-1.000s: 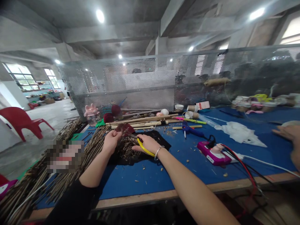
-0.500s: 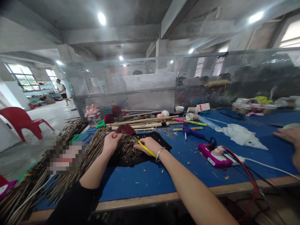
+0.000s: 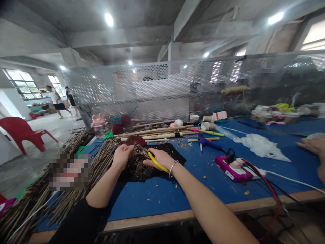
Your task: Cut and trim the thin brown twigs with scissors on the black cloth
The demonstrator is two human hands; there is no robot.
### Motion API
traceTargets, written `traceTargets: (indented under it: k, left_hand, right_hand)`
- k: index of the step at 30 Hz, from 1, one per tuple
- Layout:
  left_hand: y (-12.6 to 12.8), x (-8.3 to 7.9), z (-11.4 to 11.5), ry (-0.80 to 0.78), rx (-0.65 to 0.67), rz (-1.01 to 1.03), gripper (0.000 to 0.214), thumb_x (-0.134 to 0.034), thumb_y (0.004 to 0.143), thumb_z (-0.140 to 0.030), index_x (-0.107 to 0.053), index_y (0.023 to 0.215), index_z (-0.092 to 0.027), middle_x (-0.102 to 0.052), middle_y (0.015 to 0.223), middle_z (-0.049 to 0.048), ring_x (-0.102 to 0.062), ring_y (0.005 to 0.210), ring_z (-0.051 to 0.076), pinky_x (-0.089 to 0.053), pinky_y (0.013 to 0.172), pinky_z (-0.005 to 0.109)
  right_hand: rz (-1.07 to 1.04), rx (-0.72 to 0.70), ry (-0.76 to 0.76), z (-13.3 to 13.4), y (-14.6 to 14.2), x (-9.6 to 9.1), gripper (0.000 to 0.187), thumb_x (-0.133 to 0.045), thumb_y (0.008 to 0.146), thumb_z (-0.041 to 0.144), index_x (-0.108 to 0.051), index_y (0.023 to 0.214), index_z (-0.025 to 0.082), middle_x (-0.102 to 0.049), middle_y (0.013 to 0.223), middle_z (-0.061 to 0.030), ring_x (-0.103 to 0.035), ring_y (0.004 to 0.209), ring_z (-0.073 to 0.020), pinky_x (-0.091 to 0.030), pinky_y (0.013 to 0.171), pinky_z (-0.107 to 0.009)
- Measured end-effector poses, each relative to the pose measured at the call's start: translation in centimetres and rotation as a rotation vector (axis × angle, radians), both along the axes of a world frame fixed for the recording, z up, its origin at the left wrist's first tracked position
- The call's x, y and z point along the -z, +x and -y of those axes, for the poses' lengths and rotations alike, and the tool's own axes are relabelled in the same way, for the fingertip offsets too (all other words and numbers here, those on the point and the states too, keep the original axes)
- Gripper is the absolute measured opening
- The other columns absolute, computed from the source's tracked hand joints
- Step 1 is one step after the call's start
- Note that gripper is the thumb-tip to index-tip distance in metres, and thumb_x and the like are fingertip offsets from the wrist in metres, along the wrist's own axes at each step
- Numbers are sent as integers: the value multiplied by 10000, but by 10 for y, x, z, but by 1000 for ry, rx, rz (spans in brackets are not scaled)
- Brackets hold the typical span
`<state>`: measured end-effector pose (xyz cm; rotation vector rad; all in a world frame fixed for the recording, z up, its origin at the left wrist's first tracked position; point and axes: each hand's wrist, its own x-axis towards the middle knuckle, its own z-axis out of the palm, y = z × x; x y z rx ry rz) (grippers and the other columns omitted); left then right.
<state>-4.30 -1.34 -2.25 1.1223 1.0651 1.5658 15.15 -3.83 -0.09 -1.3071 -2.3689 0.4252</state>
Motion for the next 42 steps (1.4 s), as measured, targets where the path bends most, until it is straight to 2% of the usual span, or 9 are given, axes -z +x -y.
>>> traceTargets:
  k: [3,6,14,23,26,28,32,36,42]
  left_hand:
    - [2,-1,3,-2,74,-55,469,-706,553,-332,-258,557,-196,-557,585,-31,-481,529,67,-402,559,200]
    - [1,-2,4,20,65,-117,464,-681,572,-328,-235,558,-202,-536,564,-43,-469,516,67,-390,549,198]
    - [-5,-7,6,35,-33,-433,366,-609,636,-328,-281,540,-196,-479,521,-60,-420,505,69,-327,523,191]
    - [-14,-14,9,42,-189,-817,328,-549,670,-300,-272,528,-194,-468,543,-53,-388,530,84,-287,547,212]
    - [-23,-20,13,43,-265,-966,287,-505,687,-249,-270,530,-198,-403,508,-58,-340,510,91,-260,539,227]
    - [-28,-25,18,38,-206,-1069,295,-521,674,-250,-274,522,-199,-362,480,-62,-321,495,96,-236,519,233]
    - [-31,-29,27,-13,37,-1208,343,-606,638,-321,-320,492,-200,-371,445,-59,-329,467,102,-209,492,240]
    - [-27,-20,26,13,54,-1183,321,-668,585,-274,-377,470,-201,-433,466,-40,-380,482,116,-217,501,239]
    - [-24,-7,21,26,-12,-961,321,-711,470,-142,-398,426,-198,-418,417,-54,-349,436,98,-222,488,229]
  right_hand:
    - [-12,2,-7,1,0,0,556,-519,749,608,-550,1105,182,-651,839,-80,-584,724,-204,-376,620,-252]
    - [-9,20,6,2,0,-2,554,-500,750,626,-579,1072,182,-647,804,-76,-572,697,-189,-360,602,-240]
    - [-9,-42,4,-1,0,-1,501,-453,780,621,-620,677,161,-548,577,-8,-432,526,-105,-276,508,-207]
    - [-53,130,80,-1,2,-3,432,-507,746,608,-611,753,188,-549,586,-9,-428,510,-114,-281,506,-215]
    - [-75,171,92,-3,3,-3,441,-485,753,622,-587,743,193,-529,566,-3,-423,512,-119,-293,514,-216]
    - [-92,190,97,-5,4,0,450,-474,755,630,-578,732,193,-528,569,-2,-422,516,-119,-297,516,-216]
    - [-110,177,85,-10,5,5,437,-471,766,613,-569,713,190,-513,558,8,-422,516,-114,-302,519,-212]
    - [-113,149,79,-9,5,3,425,-460,781,594,-573,725,187,-517,568,10,-424,517,-108,-307,527,-209]
    - [-92,127,85,-2,2,-3,432,-453,793,587,-598,771,181,-544,584,-5,-457,530,-119,-301,528,-214]
